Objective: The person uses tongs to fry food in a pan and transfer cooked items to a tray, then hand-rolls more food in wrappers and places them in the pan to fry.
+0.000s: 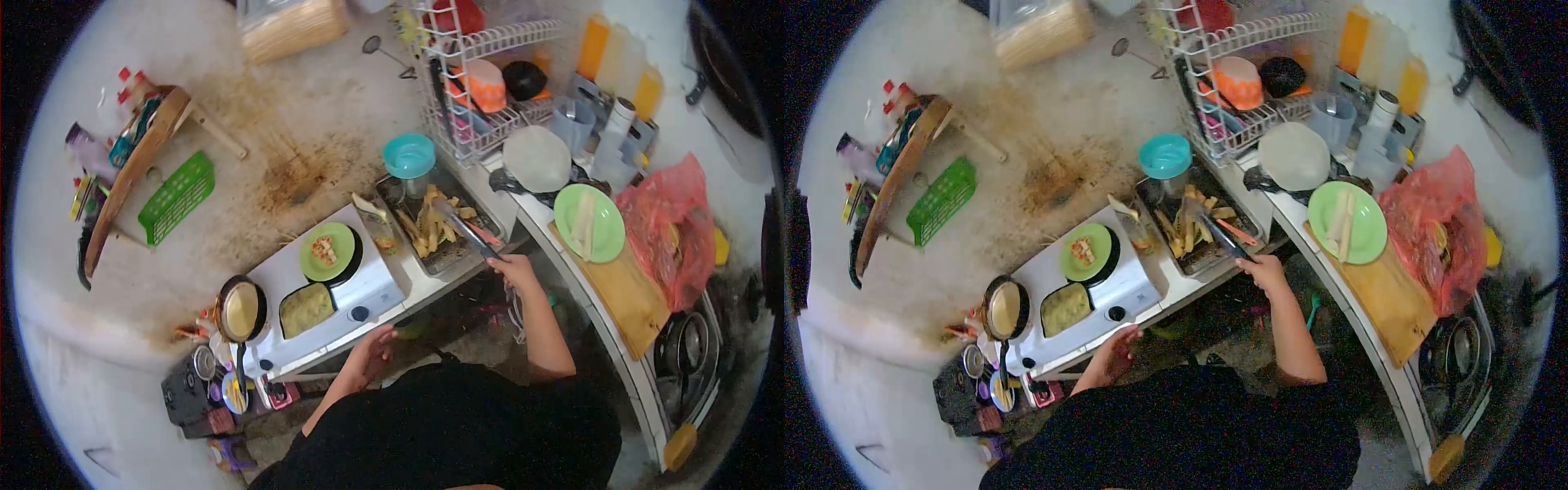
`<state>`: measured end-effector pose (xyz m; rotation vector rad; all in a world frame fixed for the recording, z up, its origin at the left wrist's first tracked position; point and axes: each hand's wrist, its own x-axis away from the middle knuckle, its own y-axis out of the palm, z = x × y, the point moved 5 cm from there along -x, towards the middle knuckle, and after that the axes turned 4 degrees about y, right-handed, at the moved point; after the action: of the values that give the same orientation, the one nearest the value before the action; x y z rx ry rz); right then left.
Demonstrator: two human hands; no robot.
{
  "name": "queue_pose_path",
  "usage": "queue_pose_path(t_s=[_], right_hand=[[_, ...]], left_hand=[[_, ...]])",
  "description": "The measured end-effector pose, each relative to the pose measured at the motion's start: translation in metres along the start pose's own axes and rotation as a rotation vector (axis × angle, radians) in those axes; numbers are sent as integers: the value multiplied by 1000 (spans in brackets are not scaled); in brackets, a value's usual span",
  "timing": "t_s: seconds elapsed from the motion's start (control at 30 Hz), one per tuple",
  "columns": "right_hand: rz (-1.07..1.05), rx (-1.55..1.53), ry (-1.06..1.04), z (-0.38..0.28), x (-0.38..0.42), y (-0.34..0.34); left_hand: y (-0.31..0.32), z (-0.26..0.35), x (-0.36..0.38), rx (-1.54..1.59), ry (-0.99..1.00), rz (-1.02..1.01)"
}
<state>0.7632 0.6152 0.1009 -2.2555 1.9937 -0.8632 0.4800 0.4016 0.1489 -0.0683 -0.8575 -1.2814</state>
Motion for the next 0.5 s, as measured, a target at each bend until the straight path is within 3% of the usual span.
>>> queue_pose_path(t_s=[0.07, 0.17, 0.27, 0.37, 0.5], right_hand=[[155, 77, -51, 31, -10, -10], [340, 367, -33, 25, -2, -19], [444, 471, -77, 13, -10, -8], [384, 616, -24, 3, -36, 10], [338, 767, -14, 8, -89, 32]], left_hand=[[13, 1, -16, -52, -4, -165], [29, -7, -30, -124, -34, -206], [39, -23, -39, -130, -75, -244], [50, -27, -23, -97, -132, -212], [11, -45, -28, 12, -110, -175]])
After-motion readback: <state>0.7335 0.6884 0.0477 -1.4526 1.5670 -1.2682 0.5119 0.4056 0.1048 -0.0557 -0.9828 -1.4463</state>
